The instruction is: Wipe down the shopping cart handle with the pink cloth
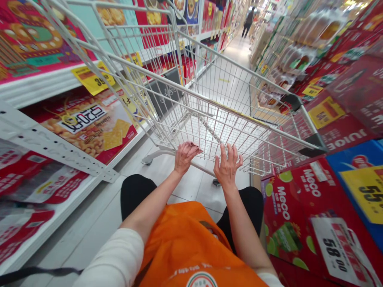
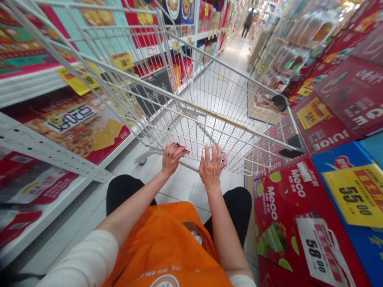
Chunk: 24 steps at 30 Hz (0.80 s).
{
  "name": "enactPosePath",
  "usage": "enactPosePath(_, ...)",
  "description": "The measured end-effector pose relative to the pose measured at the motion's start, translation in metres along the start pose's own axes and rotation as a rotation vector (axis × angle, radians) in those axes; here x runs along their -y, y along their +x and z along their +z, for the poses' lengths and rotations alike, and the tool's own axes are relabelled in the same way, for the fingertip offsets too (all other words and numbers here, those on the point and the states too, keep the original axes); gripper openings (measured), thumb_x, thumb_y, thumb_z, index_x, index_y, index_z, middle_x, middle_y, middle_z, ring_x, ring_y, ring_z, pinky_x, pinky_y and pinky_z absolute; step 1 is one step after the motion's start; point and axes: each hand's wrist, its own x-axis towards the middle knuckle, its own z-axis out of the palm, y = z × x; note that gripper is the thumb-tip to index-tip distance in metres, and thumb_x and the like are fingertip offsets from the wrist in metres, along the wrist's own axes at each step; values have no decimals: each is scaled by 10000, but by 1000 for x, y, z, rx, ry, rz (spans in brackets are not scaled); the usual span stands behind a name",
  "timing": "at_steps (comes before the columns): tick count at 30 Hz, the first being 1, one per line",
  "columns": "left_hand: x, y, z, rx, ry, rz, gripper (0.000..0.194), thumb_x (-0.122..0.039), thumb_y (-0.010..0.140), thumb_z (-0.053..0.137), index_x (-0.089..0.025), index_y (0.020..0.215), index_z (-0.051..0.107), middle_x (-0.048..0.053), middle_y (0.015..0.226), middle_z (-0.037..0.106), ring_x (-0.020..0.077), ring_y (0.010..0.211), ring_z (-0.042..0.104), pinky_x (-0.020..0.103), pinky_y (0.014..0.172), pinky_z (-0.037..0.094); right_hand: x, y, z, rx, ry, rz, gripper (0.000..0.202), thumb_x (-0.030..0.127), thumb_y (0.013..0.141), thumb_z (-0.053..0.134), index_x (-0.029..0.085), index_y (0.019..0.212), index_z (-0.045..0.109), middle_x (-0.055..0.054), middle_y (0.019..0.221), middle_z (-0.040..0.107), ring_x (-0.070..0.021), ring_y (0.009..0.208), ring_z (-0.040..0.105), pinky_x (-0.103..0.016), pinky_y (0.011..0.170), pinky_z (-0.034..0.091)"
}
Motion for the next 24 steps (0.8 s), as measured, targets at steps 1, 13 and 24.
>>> enactPosePath(1, 1, -2, -5, 10, 2, 3, 315, -247, 1023, 486, -377, 1256, 654, 23, 1328, 633, 178, 1474, 387, 464, 1268, 288, 4, 1, -2, -26, 13, 24, 504, 291, 979, 431, 198, 1472, 471, -173, 1486, 511, -303, 1440, 375, -537, 1126, 245)
enactPosePath(13, 9, 89, -23, -318, 205, -86, 364, -243, 1026, 443, -372, 1333, 591, 36, 1520, 439, 211, 1550, 227, 512, 1239, 332, 65, 37, 12, 168, 138, -65, 531, 269, 975, 423, 241, 1505, 442, -100, 1461, 549, -263, 1389, 383, -533, 1199, 152)
enactPosePath(24, 30, -6, -30, 78, 21, -52, 386, -212, 1043, 358, -297, 1217, 691, 61, 1331, 643, 180, 1475, 387, 480, 1233, 356, 59, 33, 9, 154, 140, -90, 528, 266, 958, 437, 197, 1480, 471, -133, 1404, 550, -268, 1364, 380, -543, 1193, 216)
